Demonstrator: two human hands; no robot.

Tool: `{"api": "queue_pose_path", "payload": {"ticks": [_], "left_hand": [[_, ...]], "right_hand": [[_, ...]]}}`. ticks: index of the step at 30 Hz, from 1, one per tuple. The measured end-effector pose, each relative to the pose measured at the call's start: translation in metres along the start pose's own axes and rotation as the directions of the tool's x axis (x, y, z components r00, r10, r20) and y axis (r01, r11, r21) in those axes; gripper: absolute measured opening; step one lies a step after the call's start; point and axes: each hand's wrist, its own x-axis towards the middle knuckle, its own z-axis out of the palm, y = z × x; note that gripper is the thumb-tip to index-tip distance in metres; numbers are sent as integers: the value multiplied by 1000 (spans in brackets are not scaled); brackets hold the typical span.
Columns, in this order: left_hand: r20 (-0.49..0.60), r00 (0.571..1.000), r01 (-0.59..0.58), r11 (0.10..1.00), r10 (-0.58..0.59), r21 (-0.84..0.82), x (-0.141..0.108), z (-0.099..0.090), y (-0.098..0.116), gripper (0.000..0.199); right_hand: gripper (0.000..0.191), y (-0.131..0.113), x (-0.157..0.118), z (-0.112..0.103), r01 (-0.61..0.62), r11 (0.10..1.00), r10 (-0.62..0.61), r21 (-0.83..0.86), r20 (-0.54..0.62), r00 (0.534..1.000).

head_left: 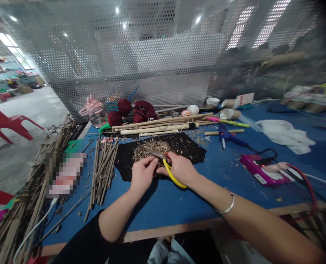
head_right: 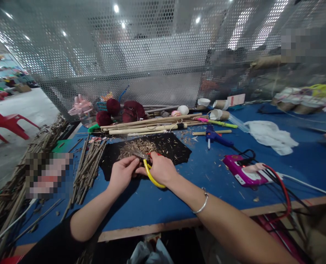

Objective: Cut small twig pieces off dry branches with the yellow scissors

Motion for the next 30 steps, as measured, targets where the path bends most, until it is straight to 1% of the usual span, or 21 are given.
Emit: {"api": "queue_pose_path", "payload": {"ticks": [6, 10, 16, 21, 23, 30], "left_hand": [[-36, 997, 72, 996, -70, 44, 2, -1, -1, 32], [-41, 995, 89, 996, -87, 30, 2, -1, -1, 32], [-60, 995, 72, 991, -79, -115, 2, 0, 1, 34], [-21, 998, 50, 984, -54, -170, 3, 0, 1, 31], [-6, 999, 39, 985, -41, -167, 3, 0, 0, 31], [9, 999, -34, 998, 35, -52, 3, -1, -5, 28]], "right_hand": [[55, 2, 3, 2, -37, 998, 39, -48, 52, 998], [54, 3, 4, 1, -34, 994, 38, -100, 35, 999], [51, 4, 3, -6, -27, 993, 21, -113, -61, 998], [55, 3, 1, -9, 53, 994, -61, -96, -81, 995], [56, 2, 1, -8, 82, 992, -89, -95, -77, 993], [59, 1, 0, -7, 135, 989, -140, -64, -88, 986]]}}
